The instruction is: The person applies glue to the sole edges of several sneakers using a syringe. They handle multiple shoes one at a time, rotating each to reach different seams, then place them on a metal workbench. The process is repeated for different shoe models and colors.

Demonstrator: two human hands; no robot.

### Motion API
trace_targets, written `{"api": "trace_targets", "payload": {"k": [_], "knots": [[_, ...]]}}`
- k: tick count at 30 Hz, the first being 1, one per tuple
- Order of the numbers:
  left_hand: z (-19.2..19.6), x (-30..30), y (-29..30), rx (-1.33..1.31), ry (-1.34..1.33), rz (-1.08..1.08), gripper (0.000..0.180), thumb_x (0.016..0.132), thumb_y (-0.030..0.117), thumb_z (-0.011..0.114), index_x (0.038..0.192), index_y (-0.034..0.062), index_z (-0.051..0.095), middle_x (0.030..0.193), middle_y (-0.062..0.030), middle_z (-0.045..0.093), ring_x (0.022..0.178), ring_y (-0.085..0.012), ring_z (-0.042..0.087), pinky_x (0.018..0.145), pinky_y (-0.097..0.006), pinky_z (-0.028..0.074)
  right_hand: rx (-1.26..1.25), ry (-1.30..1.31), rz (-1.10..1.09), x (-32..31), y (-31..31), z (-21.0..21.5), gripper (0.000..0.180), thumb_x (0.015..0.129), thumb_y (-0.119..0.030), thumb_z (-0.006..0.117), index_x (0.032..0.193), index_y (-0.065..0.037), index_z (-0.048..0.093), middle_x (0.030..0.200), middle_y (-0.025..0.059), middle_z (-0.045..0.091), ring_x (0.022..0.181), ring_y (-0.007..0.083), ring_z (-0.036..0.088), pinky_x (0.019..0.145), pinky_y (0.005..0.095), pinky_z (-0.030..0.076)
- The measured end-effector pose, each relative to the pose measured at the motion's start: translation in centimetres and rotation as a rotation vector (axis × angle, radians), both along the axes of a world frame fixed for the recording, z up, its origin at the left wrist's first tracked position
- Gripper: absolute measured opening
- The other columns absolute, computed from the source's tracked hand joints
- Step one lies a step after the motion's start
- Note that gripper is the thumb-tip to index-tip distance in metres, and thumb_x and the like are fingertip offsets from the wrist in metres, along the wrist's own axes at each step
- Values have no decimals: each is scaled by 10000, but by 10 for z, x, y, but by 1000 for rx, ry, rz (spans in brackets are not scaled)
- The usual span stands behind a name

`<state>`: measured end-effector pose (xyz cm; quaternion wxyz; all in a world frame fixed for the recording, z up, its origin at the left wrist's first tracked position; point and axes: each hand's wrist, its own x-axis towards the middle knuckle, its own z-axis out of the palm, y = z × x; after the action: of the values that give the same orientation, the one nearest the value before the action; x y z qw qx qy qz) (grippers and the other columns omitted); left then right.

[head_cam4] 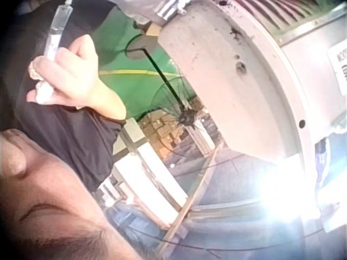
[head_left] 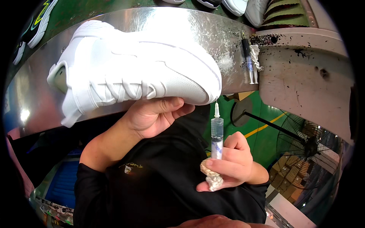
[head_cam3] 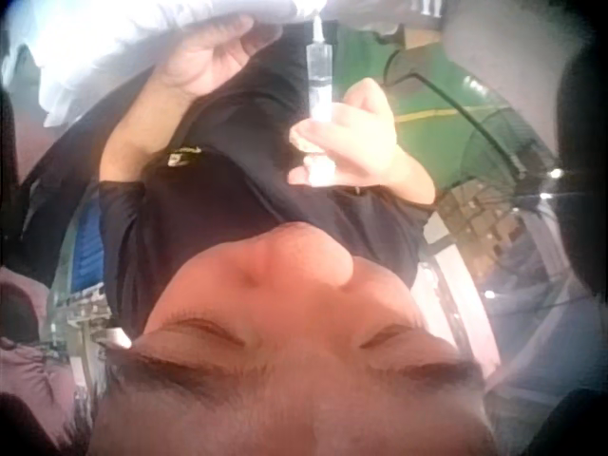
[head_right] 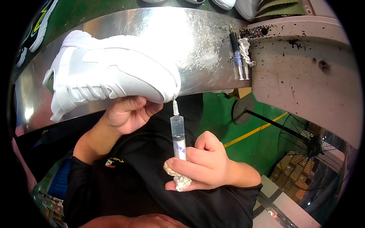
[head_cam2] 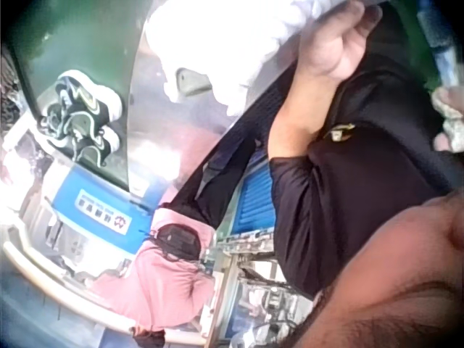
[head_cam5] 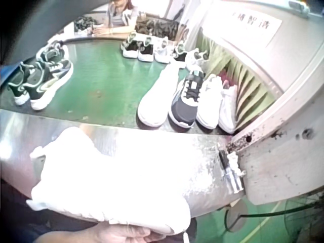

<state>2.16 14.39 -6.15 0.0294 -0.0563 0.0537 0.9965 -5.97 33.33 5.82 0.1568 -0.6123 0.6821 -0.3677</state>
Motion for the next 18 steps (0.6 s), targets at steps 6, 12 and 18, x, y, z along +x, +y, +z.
{"api": "trace_targets", "payload": {"k": [6, 12, 18], "knots": [[4, -2, 0, -18, 7, 1, 346, 883, 113, 599, 1209, 18, 531, 1167, -138, 593, 1104, -262, 567, 894, -302, 525, -38, 230, -17, 6, -4, -12, 323, 710, -296, 771, 933, -100, 644, 641, -52, 532, 488, 113, 302, 489, 250, 240], [14, 2, 0, -20, 18, 23, 390, 904, 172, 579, 1239, -12, 501, 1195, -185, 578, 1132, -296, 559, 868, -290, 548, -63, 315, -9, 9, -7, -19, 308, 704, -270, 767, 931, -106, 637, 618, -56, 504, 494, 116, 302, 486, 253, 250], [27, -2, 0, -10, -61, 12, 310, 894, 109, 594, 1189, 27, 541, 1106, -99, 620, 1023, -201, 612, 781, -269, 557, -42, 323, 6, 7, -4, -22, 302, 684, -261, 771, 909, -104, 644, 604, -54, 480, 494, 124, 313, 488, 254, 265]]}}
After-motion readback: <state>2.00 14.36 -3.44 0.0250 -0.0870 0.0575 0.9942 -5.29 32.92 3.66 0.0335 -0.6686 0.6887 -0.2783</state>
